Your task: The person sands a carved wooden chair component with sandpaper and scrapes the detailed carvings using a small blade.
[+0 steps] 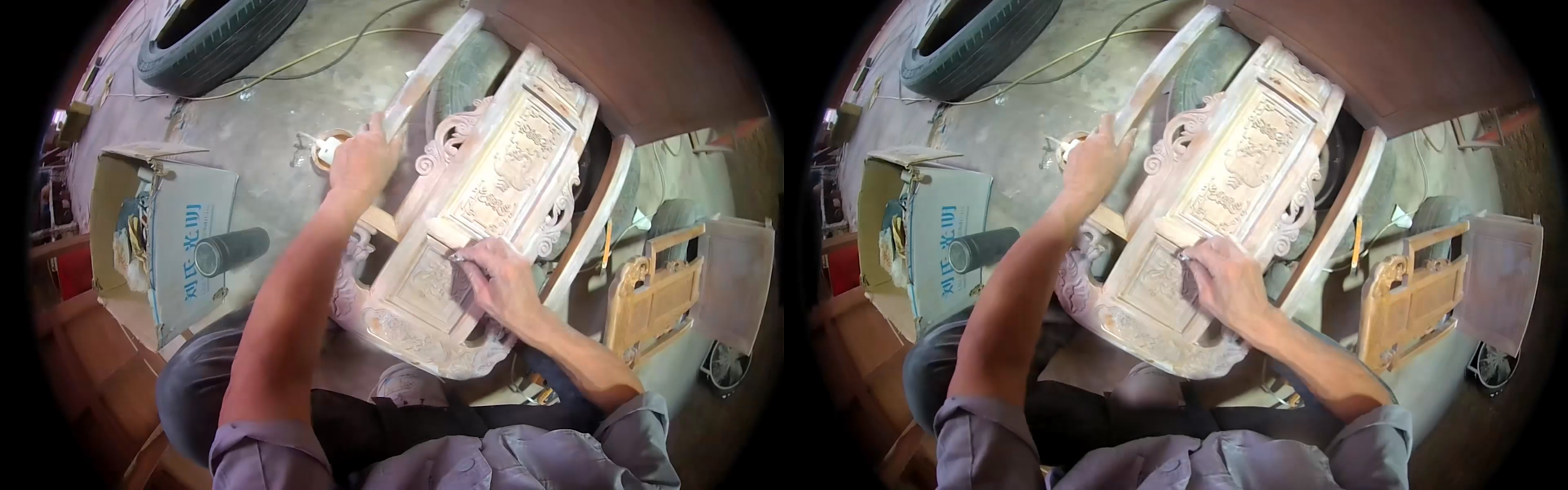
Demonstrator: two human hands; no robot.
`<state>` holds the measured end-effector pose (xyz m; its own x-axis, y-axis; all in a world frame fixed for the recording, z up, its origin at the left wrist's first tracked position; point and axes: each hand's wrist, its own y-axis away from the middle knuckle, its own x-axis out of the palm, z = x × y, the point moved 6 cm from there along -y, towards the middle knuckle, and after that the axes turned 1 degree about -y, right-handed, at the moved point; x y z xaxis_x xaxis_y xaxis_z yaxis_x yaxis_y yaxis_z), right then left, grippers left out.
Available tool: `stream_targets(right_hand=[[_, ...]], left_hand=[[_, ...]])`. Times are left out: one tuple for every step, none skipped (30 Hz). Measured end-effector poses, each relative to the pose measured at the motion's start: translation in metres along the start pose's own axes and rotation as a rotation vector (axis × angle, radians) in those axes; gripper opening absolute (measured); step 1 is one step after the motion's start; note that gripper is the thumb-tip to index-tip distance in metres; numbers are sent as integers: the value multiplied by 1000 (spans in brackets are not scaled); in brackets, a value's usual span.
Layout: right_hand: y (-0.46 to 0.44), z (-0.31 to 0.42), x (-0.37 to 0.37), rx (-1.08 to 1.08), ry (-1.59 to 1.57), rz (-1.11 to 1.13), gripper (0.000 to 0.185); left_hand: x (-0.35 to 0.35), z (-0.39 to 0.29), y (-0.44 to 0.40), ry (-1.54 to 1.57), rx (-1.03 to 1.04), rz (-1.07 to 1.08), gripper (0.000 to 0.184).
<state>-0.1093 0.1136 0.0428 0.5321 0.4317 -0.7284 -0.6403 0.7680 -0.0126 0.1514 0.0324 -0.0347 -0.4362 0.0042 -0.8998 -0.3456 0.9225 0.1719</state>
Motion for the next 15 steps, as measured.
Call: stream_targets(right_hand=[[6,-3,1,11,24,-3,23],[11,-6,2,22,46,-7,22],[15,-7,3,32,68,-12,22],[17,-8,0,41,56,-41,22],[17,-10,-2,48,44,-70,22],[15,-12,-3,49,31,-96,22],[13,-10,0,32,44,-101,24],[10,-4,8,16,56,-109,25],[3,3,17,-5,69,-119,26],[-3,9,25,-26,82,-126,28],[-10,11,33,-41,68,-150,32],[-8,13,31,-60,100,-146,32],[-5,15,27,-77,132,-142,32],[-1,15,23,-94,164,-137,32],[13,2,23,10,156,-76,35]], left_hand=[[0,1,0,1,-6,11,64],[1,1,0,1,-10,22,65],[-3,-1,3,-23,1,-7,56],[-2,-3,4,-34,2,-3,56],[-2,-3,4,-46,1,2,55],[-3,-3,3,-59,-5,2,55],[-2,-2,4,-48,-5,10,55],[-2,-3,4,-39,-2,17,54],[-3,-4,3,-31,1,20,54],[-4,-4,3,-29,-2,24,54],[-5,-5,5,-26,-7,29,53],[-5,-5,5,-23,-11,32,53],[-5,-6,5,-22,-19,40,53],[-4,-7,5,-20,-28,48,53],[-5,-6,4,-18,-38,52,53]])
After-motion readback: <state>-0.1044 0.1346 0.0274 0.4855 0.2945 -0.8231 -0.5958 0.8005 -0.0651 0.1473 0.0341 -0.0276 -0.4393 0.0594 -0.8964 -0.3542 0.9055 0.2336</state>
